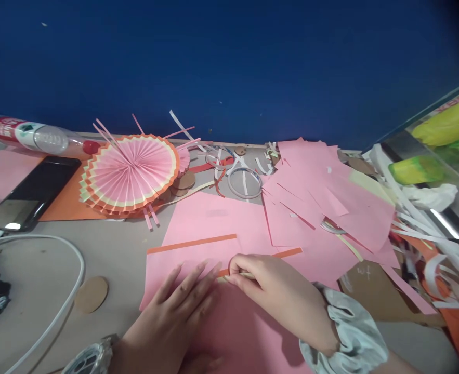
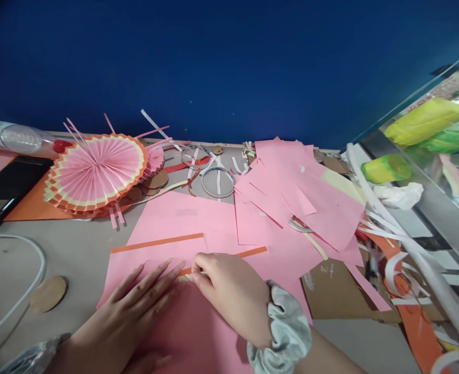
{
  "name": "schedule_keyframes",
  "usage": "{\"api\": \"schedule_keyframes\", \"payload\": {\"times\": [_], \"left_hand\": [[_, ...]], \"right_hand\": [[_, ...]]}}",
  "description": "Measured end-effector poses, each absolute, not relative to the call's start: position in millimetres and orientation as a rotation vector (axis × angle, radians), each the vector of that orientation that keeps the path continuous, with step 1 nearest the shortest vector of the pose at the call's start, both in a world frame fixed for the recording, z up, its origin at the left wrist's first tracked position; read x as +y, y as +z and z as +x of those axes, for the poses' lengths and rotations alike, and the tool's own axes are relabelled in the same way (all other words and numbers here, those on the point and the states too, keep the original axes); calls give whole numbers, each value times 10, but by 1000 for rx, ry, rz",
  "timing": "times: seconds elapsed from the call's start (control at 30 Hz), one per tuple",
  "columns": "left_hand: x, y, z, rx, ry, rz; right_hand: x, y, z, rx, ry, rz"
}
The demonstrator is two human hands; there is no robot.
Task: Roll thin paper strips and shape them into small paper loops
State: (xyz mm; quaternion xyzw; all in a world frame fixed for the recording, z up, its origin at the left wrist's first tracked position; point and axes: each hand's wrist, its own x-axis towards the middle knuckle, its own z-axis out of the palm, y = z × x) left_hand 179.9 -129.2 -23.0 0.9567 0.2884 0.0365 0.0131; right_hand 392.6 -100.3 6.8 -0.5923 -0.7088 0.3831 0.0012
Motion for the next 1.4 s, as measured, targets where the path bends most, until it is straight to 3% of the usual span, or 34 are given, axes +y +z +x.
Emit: {"api": "schedule_keyframes", "payload": {"times": [1.4], "left_hand": [[-1292,-219,1795,869,59,2852]], "right_hand": [[-1038,71,3910,-2217,1160,-1915]]}}
